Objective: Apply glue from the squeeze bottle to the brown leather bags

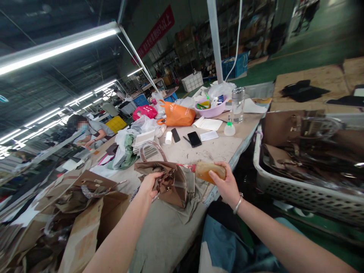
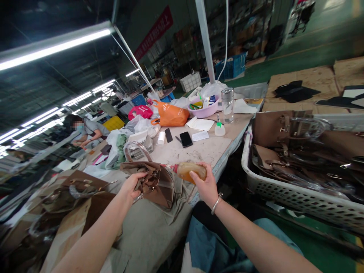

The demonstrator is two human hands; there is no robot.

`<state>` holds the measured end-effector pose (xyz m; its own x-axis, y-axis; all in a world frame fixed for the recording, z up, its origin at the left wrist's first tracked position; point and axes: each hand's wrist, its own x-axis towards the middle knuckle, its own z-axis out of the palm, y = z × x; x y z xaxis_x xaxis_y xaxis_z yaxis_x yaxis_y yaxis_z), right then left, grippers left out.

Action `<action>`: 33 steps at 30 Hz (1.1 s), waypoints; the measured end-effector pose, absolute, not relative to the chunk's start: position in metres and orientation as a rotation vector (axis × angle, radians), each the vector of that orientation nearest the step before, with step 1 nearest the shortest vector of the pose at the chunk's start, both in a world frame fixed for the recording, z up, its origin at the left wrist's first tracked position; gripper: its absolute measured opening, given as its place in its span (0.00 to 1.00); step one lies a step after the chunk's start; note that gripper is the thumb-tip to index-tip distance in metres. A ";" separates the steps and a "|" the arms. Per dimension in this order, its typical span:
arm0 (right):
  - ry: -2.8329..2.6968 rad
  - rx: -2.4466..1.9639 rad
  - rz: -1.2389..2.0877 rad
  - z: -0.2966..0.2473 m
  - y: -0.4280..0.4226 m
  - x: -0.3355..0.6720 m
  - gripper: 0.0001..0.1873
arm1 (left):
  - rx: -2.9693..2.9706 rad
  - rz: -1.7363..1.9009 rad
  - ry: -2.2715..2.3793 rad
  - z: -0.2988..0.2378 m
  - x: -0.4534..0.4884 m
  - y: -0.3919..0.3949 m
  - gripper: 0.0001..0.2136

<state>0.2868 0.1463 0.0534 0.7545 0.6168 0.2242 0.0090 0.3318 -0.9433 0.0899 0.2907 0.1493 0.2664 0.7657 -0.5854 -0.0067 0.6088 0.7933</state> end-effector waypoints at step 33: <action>-1.299 -1.517 -0.090 0.004 0.137 0.290 0.18 | 0.794 0.731 1.210 0.142 0.081 0.287 0.06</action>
<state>0.2901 0.1371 0.0035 0.3995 0.6570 0.6393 0.7387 0.1823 -0.6489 0.0806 0.2869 0.1422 0.2014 0.8340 -0.5137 -0.0661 0.5348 0.8424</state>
